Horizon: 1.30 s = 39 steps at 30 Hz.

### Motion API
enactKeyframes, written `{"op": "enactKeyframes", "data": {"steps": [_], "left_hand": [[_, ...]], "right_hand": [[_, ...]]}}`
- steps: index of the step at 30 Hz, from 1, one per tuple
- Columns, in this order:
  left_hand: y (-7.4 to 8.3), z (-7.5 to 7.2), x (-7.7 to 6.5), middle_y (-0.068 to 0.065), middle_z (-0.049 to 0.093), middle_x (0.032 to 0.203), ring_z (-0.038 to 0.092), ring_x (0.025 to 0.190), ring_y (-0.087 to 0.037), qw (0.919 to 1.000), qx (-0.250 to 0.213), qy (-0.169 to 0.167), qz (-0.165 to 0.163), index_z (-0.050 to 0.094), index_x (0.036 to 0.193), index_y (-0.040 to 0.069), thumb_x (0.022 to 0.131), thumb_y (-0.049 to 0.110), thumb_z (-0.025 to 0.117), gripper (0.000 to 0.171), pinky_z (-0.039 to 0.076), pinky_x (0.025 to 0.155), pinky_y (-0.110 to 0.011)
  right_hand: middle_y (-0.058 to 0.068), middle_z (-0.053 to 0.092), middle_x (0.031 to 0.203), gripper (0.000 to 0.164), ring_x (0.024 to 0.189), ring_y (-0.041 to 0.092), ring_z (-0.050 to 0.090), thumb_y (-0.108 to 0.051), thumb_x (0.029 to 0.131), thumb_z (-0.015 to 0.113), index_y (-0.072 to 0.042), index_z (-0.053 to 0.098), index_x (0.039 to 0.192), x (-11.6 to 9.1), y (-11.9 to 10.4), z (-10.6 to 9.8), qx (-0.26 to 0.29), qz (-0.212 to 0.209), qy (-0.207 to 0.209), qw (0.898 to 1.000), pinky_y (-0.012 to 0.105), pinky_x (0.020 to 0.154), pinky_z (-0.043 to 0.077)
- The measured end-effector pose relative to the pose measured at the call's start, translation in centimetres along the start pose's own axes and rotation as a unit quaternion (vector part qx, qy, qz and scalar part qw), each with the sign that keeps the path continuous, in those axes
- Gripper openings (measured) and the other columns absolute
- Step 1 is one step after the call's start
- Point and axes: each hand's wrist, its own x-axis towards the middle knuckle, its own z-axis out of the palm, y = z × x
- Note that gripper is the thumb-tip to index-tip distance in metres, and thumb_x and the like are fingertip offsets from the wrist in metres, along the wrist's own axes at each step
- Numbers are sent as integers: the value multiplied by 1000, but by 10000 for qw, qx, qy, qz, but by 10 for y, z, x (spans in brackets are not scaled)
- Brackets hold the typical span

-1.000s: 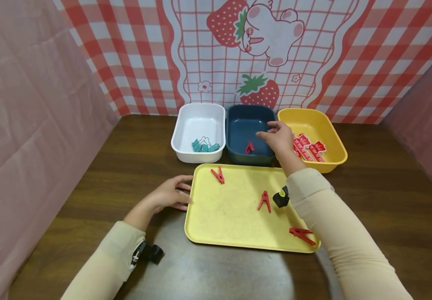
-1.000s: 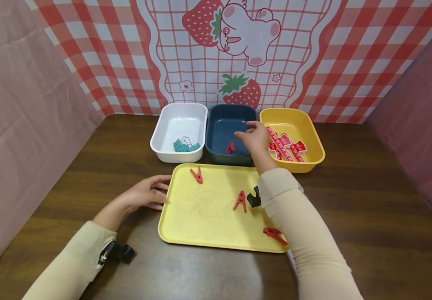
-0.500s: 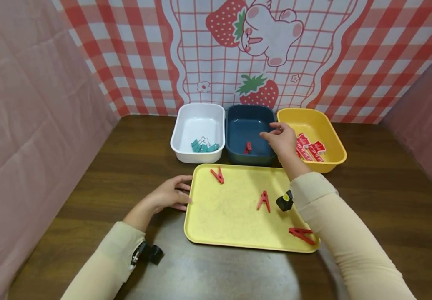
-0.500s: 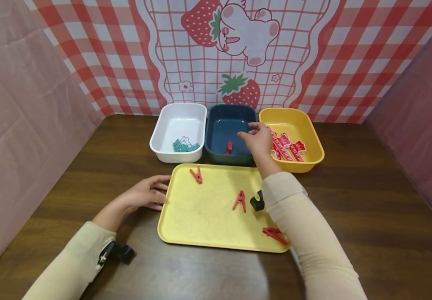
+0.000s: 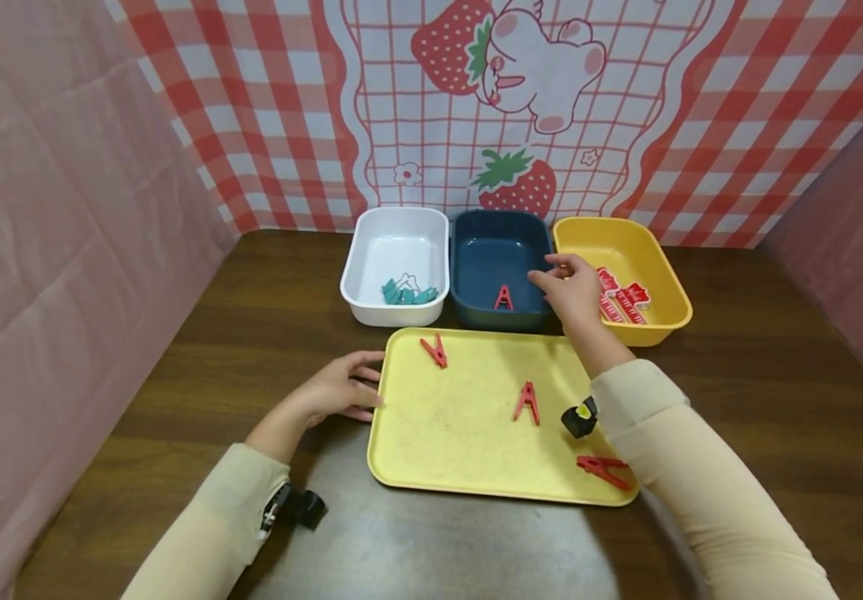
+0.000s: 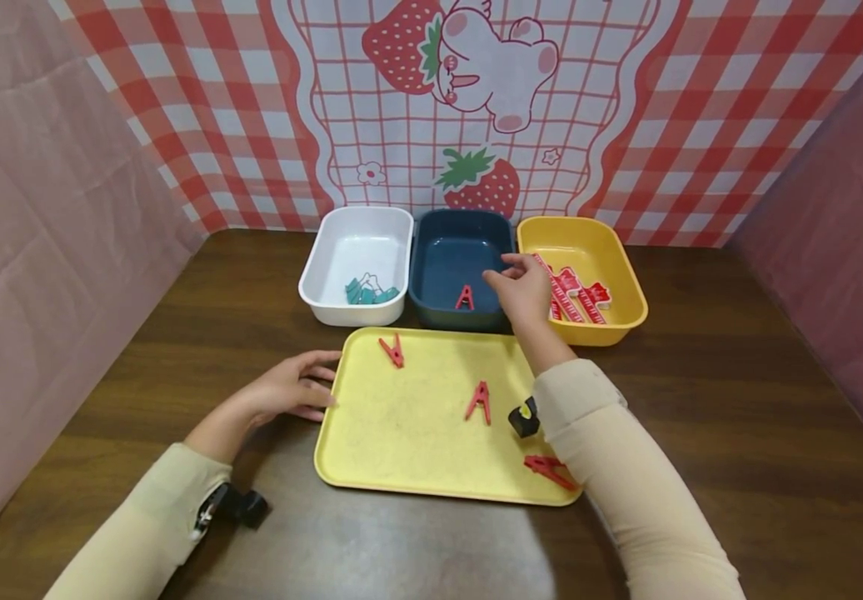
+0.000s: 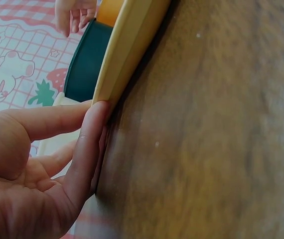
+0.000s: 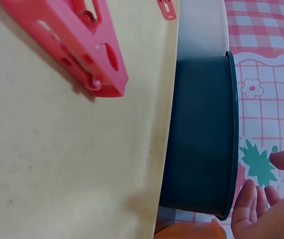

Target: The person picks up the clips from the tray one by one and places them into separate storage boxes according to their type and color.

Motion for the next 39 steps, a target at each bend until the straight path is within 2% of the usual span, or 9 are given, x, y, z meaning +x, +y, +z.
{"op": "enactKeyframes", "data": {"steps": [14, 22, 27, 31, 39], "left_hand": [[0, 0, 0, -22, 44, 120, 60, 83, -26, 10000, 41, -4, -21, 34, 142, 7, 81, -11, 62, 69, 57, 68, -38], [-1, -1, 1, -22, 44, 121, 61, 83, -26, 10000, 64, -12, -6, 34, 142, 7, 81, -10, 62, 70, 57, 68, -38], [-1, -1, 2, -23, 44, 121, 61, 83, -26, 10000, 54, -14, -29, 34, 142, 7, 81, -11, 62, 69, 57, 68, -38], [-1, -1, 2, -22, 44, 121, 61, 83, -26, 10000, 58, -13, -68, 34, 142, 8, 81, -10, 62, 69, 57, 68, -38], [-2, 0, 2, -22, 44, 121, 61, 83, -26, 10000, 46, -15, -42, 34, 142, 7, 81, -11, 62, 69, 57, 68, -38]], "right_hand": [[5, 52, 89, 41, 73, 17, 52, -20, 84, 70, -4, 59, 121, -17, 1, -4, -228, -204, -82, 9995, 15, 58, 50], [4, 52, 87, 38, 72, 16, 51, -21, 84, 70, -5, 60, 118, -26, 1, -2, -211, -153, -279, 9993, 30, 67, 56], [5, 52, 86, 37, 70, 16, 51, -19, 84, 70, -4, 60, 116, -32, 3, -3, -149, -211, -349, 9991, 23, 59, 54], [6, 53, 87, 36, 72, 19, 52, -18, 84, 70, -3, 60, 115, -39, 4, -4, -118, -170, -523, 9984, 22, 54, 52], [10, 55, 89, 37, 73, 17, 52, -16, 85, 68, -1, 59, 117, -53, 7, -5, -291, -242, -964, 9946, 30, 59, 55]]}}
